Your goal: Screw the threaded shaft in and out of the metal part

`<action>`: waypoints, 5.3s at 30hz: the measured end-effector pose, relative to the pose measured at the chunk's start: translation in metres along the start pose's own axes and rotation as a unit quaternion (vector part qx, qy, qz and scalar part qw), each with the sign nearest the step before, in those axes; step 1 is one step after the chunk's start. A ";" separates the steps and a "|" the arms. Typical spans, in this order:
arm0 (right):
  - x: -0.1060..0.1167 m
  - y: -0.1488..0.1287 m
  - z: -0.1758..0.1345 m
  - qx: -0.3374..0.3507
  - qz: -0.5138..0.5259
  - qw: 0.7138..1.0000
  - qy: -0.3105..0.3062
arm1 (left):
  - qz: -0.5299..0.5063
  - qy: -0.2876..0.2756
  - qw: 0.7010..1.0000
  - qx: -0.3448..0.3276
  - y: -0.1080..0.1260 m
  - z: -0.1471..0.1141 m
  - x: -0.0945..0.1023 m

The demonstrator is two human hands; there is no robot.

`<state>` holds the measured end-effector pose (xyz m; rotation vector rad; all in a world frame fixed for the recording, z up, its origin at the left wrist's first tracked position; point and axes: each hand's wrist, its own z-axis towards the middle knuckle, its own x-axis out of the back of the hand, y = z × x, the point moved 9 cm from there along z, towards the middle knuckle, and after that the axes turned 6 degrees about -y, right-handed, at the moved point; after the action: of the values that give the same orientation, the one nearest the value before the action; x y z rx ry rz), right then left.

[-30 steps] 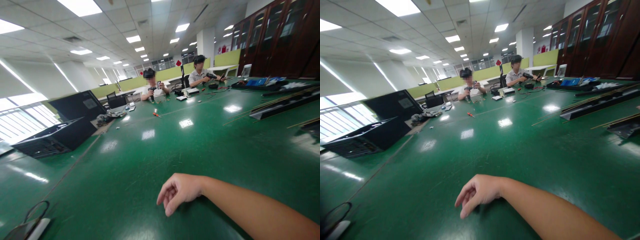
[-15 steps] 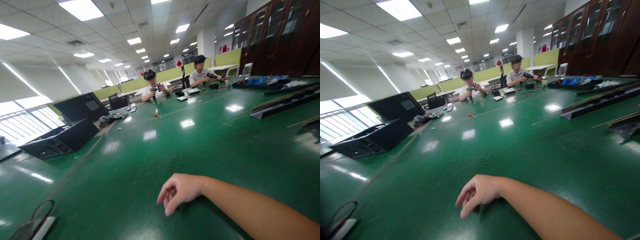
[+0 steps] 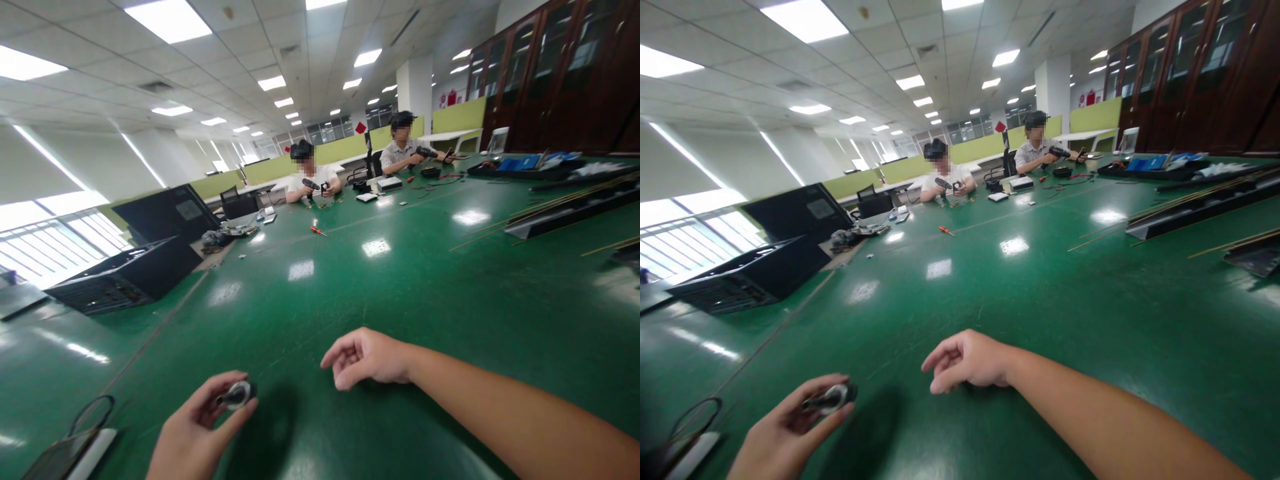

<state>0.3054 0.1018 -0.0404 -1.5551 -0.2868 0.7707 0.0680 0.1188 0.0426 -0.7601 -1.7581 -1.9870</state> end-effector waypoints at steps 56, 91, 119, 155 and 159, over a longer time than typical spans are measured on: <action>0.058 -0.037 -0.027 0.024 -0.370 0.874 0.314 | -0.031 -0.202 0.958 -0.203 0.053 0.078 -0.162; 0.056 -0.033 -0.023 0.026 -0.374 0.877 0.300 | 0.012 -0.245 0.944 -0.222 0.058 0.073 -0.172; 0.056 -0.031 -0.023 0.027 -0.365 0.881 0.299 | 0.019 -0.250 0.942 -0.225 0.056 0.073 -0.174; 0.056 -0.029 -0.022 0.025 -0.358 0.888 0.289 | 0.040 -0.276 0.931 -0.236 0.058 0.070 -0.180; 0.055 -0.029 -0.021 0.027 -0.363 0.887 0.285 | 0.045 -0.275 0.931 -0.237 0.059 0.070 -0.180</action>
<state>0.3667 0.1235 -0.0303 -1.3974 -0.3680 -0.2703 0.2548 0.1669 -0.0182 -1.6620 -1.4542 -2.3115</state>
